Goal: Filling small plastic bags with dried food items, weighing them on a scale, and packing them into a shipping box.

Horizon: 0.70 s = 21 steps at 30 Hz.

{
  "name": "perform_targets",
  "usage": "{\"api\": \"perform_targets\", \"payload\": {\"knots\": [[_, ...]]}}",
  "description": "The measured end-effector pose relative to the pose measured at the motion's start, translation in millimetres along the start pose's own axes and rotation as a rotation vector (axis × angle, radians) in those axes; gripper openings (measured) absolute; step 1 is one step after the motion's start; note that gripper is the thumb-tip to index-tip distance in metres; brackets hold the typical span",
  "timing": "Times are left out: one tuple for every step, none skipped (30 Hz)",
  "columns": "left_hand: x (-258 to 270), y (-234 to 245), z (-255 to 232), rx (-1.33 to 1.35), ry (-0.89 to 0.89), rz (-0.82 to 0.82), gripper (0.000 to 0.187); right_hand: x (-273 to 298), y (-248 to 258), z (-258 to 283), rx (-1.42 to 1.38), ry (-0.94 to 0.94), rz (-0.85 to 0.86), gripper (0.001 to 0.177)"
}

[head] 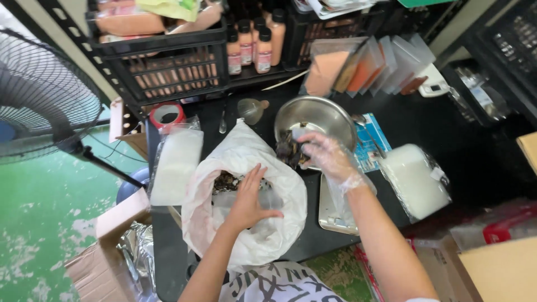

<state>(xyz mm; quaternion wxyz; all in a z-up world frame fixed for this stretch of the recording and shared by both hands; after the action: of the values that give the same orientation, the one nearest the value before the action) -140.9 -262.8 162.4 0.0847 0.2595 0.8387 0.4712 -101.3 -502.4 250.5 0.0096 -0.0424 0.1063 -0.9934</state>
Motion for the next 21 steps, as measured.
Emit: {"api": "perform_targets", "payload": {"knots": [[-0.6,-4.6,3.5,0.317,-0.040,-0.166,0.121,5.4,-7.4,2.7,0.099,0.018,0.104,0.030],[-0.9,-9.5,7.7,0.631,-0.082,-0.335,0.117,11.0,-14.7,5.1,0.197,0.038,0.208,0.030],[4.7,8.9,1.4,0.633,-0.071,-0.342,0.117,9.4,-21.7,-2.9,0.198,0.032,0.219,0.030],[10.5,26.6,-4.6,0.831,-0.028,-0.268,0.111,8.7,-30.3,-10.0,0.229,0.137,0.336,0.026],[13.1,47.7,-10.1,1.024,0.006,-0.195,0.106,5.3,-39.5,-14.4,0.260,0.253,0.453,0.024],[12.5,46.2,-3.0,1.022,0.006,-0.207,0.106,4.6,-47.3,-16.9,0.262,0.257,0.464,0.024],[11.0,46.7,5.5,1.045,0.011,-0.266,0.087,2.1,-56.0,-19.2,0.285,0.269,0.450,0.028],[9.7,47.6,14.9,1.068,0.014,-0.326,0.071,-0.7,-65.3,-21.7,0.309,0.281,0.435,0.033],[12.6,52.9,24.4,1.065,0.022,-0.338,0.071,0.0,-70.6,-17.8,0.304,0.280,0.449,0.033],[16.1,58.8,35.5,1.100,0.013,-0.428,0.070,-0.2,-76.0,-15.0,0.398,0.266,0.360,0.037],[25.4,61.3,47.3,1.138,0.017,-0.523,0.069,2.3,-82.8,-15.1,0.490,0.239,0.279,0.042],[34.8,68.6,59.4,1.140,0.039,-0.539,0.069,12.4,-101.5,-31.6,0.486,0.227,0.302,0.042],[42.5,76.7,72.5,1.098,0.126,-0.569,0.064,20.9,-119.3,-47.3,0.505,0.174,0.300,0.034],[50.8,85.1,85.9,1.055,0.213,-0.597,0.060,30.1,-137.2,-62.6,0.526,0.122,0.298,0.028],[57.6,89.5,95.1,1.057,0.229,-0.608,0.060,40.9,-155.6,-100.0,0.525,0.114,0.315,0.028],[64.3,94.0,104.1,1.022,0.274,-0.621,0.058,53.1,-174.3,-137.5,0.721,0.103,0.447,0.030],[66.9,99.1,112.3,0.987,0.308,-0.627,0.057,64.4,-190.5,-174.1,0.919,0.098,0.569,0.033],[76.3,103.4,109.4,0.987,0.313,-0.631,0.057,79.2,-208.7,-210.8,0.918,0.097,0.576,0.033],[81.7,110.8,106.7,1.078,0.318,-0.597,0.056,90.6,-227.9,-246.9,1.215,0.096,0.747,0.038],[86.8,118.5,103.3,1.169,0.322,-0.561,0.055,101.6,-246.3,-282.5,1.514,0.092,0.916,0.043],[91.1,123.5,102.3,1.160,0.308,-0.565,0.055,112.0,-254.5,-295.8,1.517,0.106,0.905,0.043]]}}
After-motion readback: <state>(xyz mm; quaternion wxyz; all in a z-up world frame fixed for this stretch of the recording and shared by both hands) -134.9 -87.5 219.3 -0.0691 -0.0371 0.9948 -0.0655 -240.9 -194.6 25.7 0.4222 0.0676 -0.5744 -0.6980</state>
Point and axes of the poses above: each hand's wrist, its own x-axis away from the middle knuckle, its own y-axis out of the back of the hand, z = x × y, the point moved 1 cm from there along -x, towards the middle knuckle, and after that the axes turned 9 degrees about -x, right-handed, at the moved point
